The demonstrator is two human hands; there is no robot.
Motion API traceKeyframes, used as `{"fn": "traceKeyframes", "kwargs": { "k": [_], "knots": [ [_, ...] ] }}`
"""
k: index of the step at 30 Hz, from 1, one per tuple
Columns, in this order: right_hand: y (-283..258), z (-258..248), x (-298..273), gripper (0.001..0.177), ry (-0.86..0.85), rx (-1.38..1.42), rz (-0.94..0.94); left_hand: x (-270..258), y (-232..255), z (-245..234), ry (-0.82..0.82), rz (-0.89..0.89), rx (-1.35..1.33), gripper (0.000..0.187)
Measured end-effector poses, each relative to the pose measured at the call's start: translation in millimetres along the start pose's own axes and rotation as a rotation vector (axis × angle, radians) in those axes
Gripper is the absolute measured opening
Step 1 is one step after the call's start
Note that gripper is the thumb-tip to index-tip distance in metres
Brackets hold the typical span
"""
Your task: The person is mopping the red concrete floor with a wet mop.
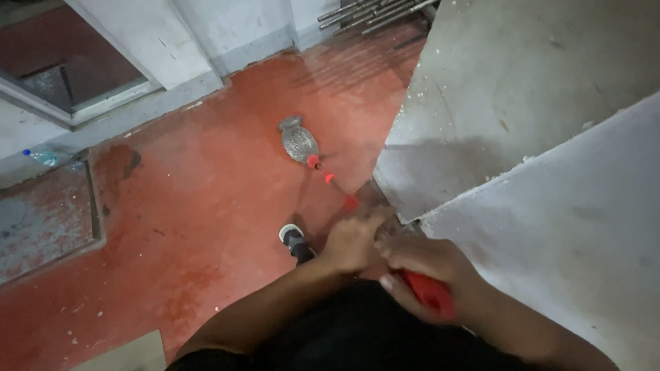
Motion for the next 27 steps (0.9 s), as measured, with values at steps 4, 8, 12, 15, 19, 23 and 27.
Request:
{"fn": "traceKeyframes", "kwargs": {
  "k": [4,8,12,15,19,23,27],
  "knots": [
    [14.5,11.7,2.1,0.019,0.019,0.103,-0.077,3.8,3.1,-6.7,0.054,0.209,-0.044,0.061],
    [65.1,33.8,-2.6,0.022,-0.008,0.177,-0.126,25.7,-3.2,-16.5,-0.091,0.058,-0.117,0.046],
    [84.0,39.3,22.5,0.023,0.023,0.178,-0.109,53.4,-71.6,10.8,0.104,0.297,-0.078,0.036],
    [110.5,44.1,34.6,0.019,0.124,0.229,-0.102,84.4,-163.1,54.8,-0.115,-0.156,-0.286,0.026],
    [157.5,59.7,32.0,0.016,0.199,0.215,0.034,110.1,-144.8,26.5,0.067,0.083,0.018,0.028],
    [165.2,60.9,9.6,0.011,0.247,0.182,0.049,128.4,-256.0,133.5,-0.128,-0.642,-1.142,0.029],
    [127.8,41.5,-35.3,0.013,0.189,-0.083,0.155,88.0,-126.2,87.7,-0.173,-0.066,-0.644,0.03]
  ]
}}
Point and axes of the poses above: each hand's wrist, its own x-axis towards the middle knuckle, its own z-axis out of the palm, y = z × x, the point moved 7 cm from there along x, towards the middle knuckle, and after that the axes turned 5 degrees about -y, right-handed, at the moved point
